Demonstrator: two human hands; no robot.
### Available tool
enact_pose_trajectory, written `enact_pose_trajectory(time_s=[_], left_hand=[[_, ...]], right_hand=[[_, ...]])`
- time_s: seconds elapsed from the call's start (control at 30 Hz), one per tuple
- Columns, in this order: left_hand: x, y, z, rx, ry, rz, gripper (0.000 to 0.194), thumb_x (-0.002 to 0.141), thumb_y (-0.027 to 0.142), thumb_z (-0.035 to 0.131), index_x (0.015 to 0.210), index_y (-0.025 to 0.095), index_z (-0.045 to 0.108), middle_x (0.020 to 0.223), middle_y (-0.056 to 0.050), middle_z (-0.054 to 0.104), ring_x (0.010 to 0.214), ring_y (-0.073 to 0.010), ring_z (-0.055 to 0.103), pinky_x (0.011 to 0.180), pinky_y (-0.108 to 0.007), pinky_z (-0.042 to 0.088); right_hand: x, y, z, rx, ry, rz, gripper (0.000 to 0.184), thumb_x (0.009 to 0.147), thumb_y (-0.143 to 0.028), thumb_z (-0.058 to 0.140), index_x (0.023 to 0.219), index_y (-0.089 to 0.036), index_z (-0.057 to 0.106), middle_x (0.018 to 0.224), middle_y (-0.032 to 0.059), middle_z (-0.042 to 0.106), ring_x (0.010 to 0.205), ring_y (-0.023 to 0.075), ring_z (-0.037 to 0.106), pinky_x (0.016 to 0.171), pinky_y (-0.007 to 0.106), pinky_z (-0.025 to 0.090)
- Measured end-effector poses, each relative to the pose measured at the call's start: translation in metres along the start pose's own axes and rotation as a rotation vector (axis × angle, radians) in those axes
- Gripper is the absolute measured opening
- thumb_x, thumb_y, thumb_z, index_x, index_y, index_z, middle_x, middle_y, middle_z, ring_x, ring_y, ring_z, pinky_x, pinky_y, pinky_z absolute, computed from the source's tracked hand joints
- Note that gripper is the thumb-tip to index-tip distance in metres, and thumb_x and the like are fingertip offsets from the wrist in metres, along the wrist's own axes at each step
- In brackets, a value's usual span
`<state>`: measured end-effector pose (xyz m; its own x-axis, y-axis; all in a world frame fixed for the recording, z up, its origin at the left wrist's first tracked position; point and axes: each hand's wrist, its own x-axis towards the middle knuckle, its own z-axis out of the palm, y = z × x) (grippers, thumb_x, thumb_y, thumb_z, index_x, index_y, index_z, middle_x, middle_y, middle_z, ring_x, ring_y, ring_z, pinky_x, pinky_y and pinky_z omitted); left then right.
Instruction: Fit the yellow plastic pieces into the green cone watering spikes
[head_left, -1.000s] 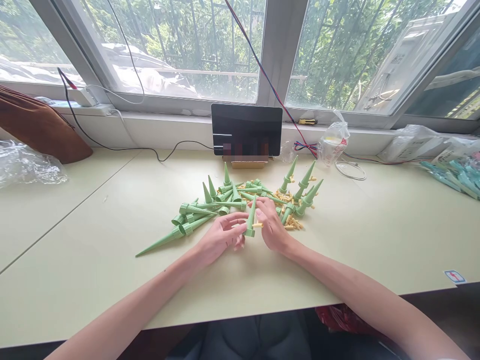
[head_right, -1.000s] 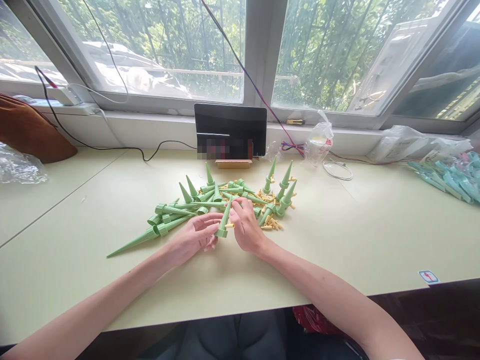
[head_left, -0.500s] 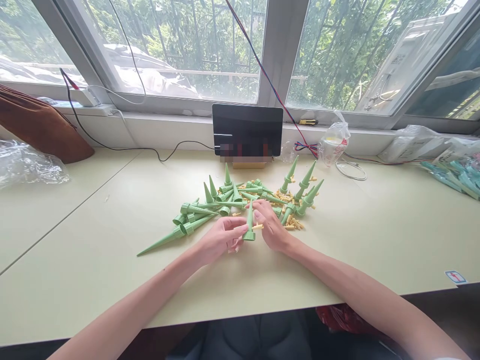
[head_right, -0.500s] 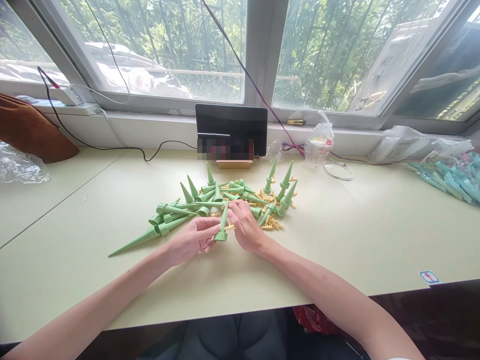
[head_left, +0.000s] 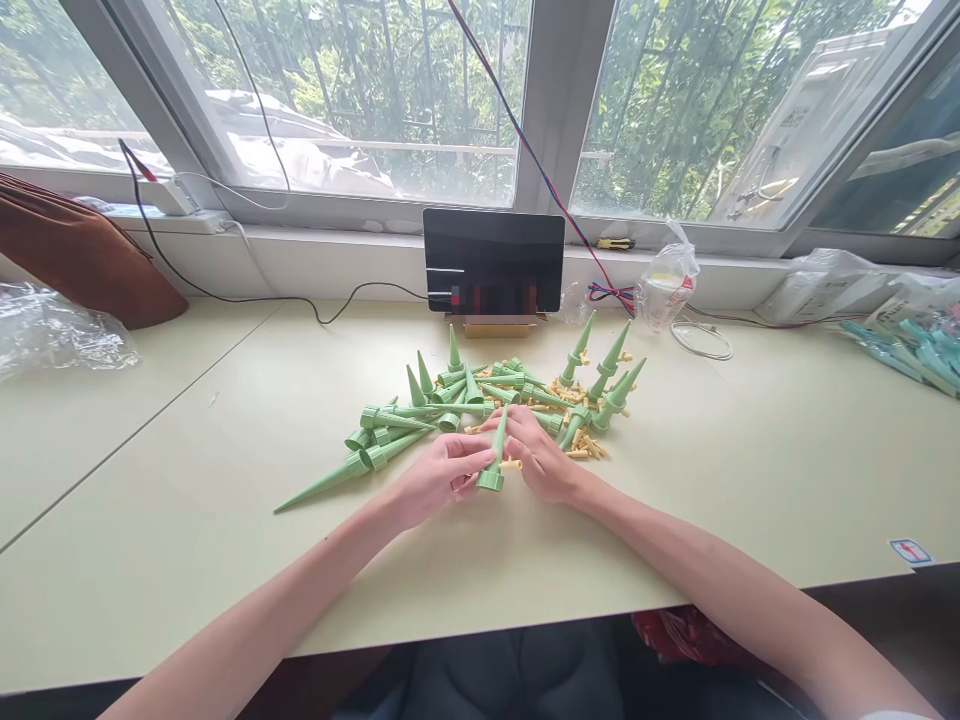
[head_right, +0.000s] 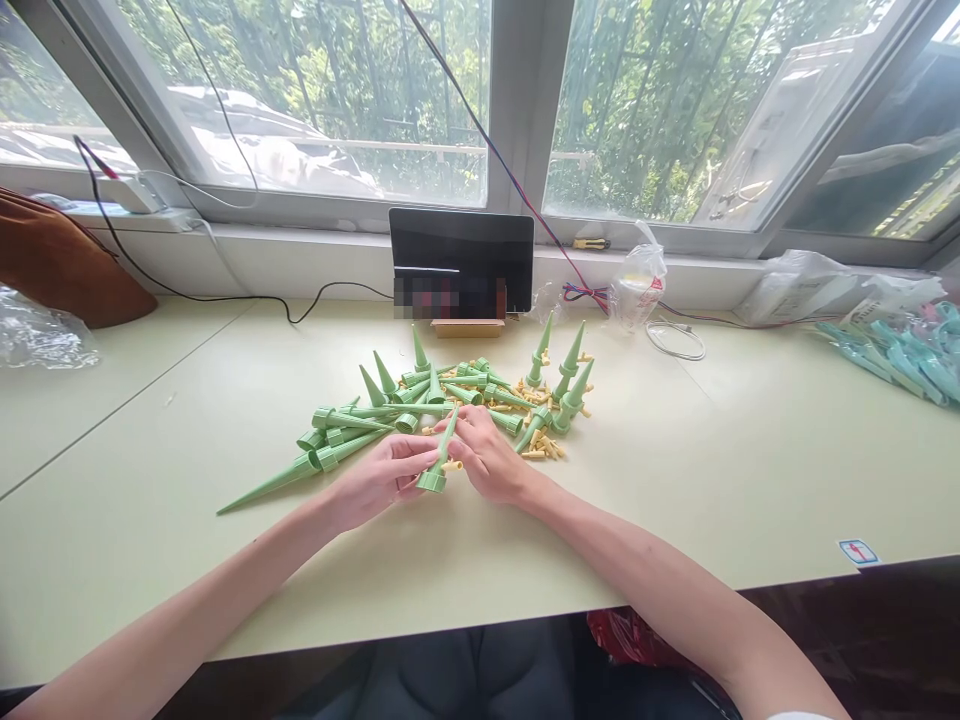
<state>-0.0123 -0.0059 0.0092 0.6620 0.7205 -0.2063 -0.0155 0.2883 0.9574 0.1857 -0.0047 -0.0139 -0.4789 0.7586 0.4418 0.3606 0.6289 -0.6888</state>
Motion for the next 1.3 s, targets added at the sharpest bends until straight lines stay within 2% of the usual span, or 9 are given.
enact_pose_trajectory(time_s=[0.23,0.47,0.77,1.03,1.3], left_hand=[[0.0,0.0,0.002,0.086,0.043,-0.006,0.033,0.083,0.046,0.068,0.09,0.015,0.073,0.063,0.005,0.032,0.053,-0.0073,0.024,0.051,-0.022,0.029],[0.0,-0.002,0.004,0.142,0.001,0.071,0.038,0.085,0.05,0.064,0.083,0.013,0.069,0.063,0.002,0.042,0.052,-0.0073,0.029,0.048,-0.022,0.026],[-0.001,-0.006,0.009,0.166,0.021,0.086,0.041,0.089,0.049,0.061,0.113,0.017,0.069,0.057,0.005,0.04,0.048,-0.0067,0.035,0.049,-0.021,0.033],[-0.001,-0.009,0.012,0.246,0.084,0.172,0.042,0.09,0.048,0.06,0.114,0.014,0.068,0.066,0.0,0.056,0.048,-0.0083,0.046,0.048,-0.022,0.039],[-0.002,-0.009,0.018,0.253,0.142,0.277,0.035,0.091,0.042,0.061,0.111,0.014,0.063,0.058,0.003,0.054,0.046,-0.0086,0.047,0.048,-0.022,0.041]], right_hand=[[-0.001,0.001,0.0,-0.015,-0.036,0.008,0.057,0.103,-0.053,0.017,0.115,-0.021,0.063,0.112,0.0111,0.056,0.114,0.0253,0.046,0.104,0.045,0.036],[-0.003,0.001,0.001,-0.017,-0.04,0.049,0.047,0.105,-0.041,0.021,0.114,-0.022,0.063,0.112,0.0096,0.054,0.114,0.0241,0.045,0.103,0.044,0.037],[0.0,-0.005,-0.001,-0.01,-0.05,0.04,0.046,0.104,-0.03,0.019,0.108,-0.021,0.064,0.111,0.0086,0.058,0.116,0.0229,0.045,0.105,0.043,0.036],[-0.001,-0.005,0.0,0.016,-0.01,0.078,0.045,0.103,-0.031,0.02,0.099,-0.02,0.064,0.108,0.0093,0.055,0.115,0.0231,0.045,0.102,0.042,0.039],[0.0,-0.005,0.0,0.028,0.012,0.084,0.05,0.104,-0.034,0.017,0.094,-0.021,0.064,0.104,0.0083,0.059,0.114,0.0232,0.047,0.103,0.042,0.039]])
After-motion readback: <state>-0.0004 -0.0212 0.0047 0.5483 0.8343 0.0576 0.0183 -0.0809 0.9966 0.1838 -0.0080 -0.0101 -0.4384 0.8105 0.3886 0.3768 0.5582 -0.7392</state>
